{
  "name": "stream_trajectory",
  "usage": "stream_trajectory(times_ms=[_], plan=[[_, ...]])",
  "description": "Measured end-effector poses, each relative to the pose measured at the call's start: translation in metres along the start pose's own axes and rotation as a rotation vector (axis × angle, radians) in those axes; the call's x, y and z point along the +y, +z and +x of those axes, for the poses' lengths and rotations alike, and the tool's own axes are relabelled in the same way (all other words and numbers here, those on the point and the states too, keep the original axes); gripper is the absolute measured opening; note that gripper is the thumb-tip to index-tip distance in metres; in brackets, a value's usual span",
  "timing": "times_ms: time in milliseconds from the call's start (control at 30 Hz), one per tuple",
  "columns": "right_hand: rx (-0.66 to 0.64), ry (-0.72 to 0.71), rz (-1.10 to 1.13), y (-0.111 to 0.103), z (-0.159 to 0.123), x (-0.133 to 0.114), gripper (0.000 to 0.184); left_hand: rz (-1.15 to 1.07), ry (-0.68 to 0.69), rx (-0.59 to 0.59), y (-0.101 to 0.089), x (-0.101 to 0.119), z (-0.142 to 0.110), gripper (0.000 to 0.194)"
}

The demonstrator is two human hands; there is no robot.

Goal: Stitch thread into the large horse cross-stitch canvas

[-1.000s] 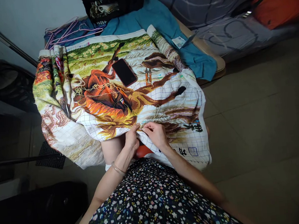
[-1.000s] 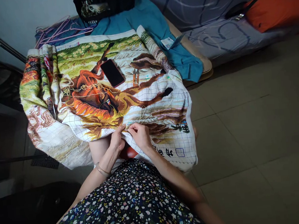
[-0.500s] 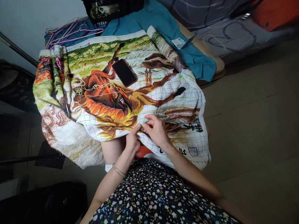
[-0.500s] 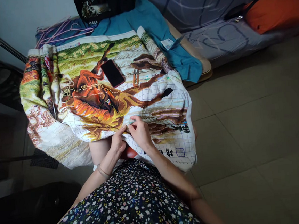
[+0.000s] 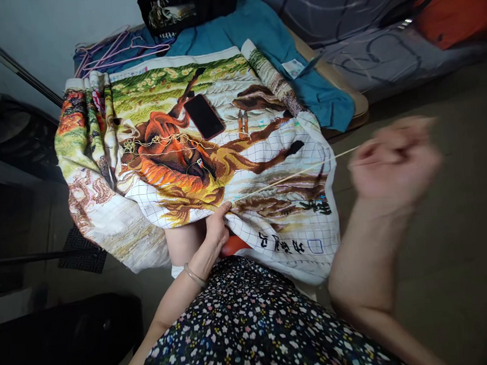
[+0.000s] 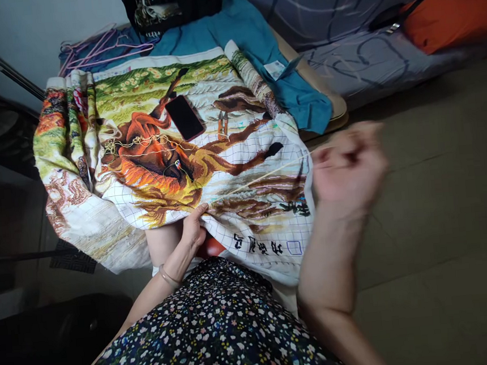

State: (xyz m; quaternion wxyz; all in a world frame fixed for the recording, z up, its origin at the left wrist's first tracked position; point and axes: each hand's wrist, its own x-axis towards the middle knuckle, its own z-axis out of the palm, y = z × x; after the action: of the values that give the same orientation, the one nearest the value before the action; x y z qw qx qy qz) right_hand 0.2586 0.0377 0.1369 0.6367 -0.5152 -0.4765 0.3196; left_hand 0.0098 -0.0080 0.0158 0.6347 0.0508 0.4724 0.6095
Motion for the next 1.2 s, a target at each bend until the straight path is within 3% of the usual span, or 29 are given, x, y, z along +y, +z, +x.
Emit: stream_trajectory(times_ms=[67,133,200,267,367,467,833,1100,1200], plan=[[0.248,-0.096,0.123,-0.025,0.009,-0.017,0.02,-0.007,-0.001,-0.012,0.0,0.0,0.0,0.032],[0.346,-0.166,0.256,-0.021,0.002,-0.019,0.022,-0.01,-0.007,-0.002,0.001,0.0,0.0,0.032],[0.255,-0.139,0.324,0.005,-0.018,-0.006,0.024,-0.008,-0.022,0.021,0.002,0.0,0.0,0.03],[0.048,0.02,0.288,0.038,-0.045,0.017,0.022,-0.005,-0.038,0.034,0.003,0.001,-0.001,0.029],[-0.334,0.313,0.062,0.077,-0.086,0.051,0.017,-0.004,-0.051,0.025,0.005,0.004,-0.002,0.027],[-0.513,0.364,-0.184,0.094,-0.111,0.071,0.017,0.004,-0.059,0.009,0.006,0.005,-0.003,0.024],[-0.494,0.231,-0.393,0.102,-0.115,0.075,0.031,0.0,-0.058,-0.009,0.004,0.004,-0.001,0.025],[-0.522,0.107,-0.57,0.108,-0.109,0.066,0.022,-0.011,-0.066,-0.003,0.005,0.005,-0.001,0.024],[-0.504,0.158,-0.581,0.111,-0.111,0.063,0.018,-0.007,-0.068,-0.014,0.005,0.005,-0.001,0.023]])
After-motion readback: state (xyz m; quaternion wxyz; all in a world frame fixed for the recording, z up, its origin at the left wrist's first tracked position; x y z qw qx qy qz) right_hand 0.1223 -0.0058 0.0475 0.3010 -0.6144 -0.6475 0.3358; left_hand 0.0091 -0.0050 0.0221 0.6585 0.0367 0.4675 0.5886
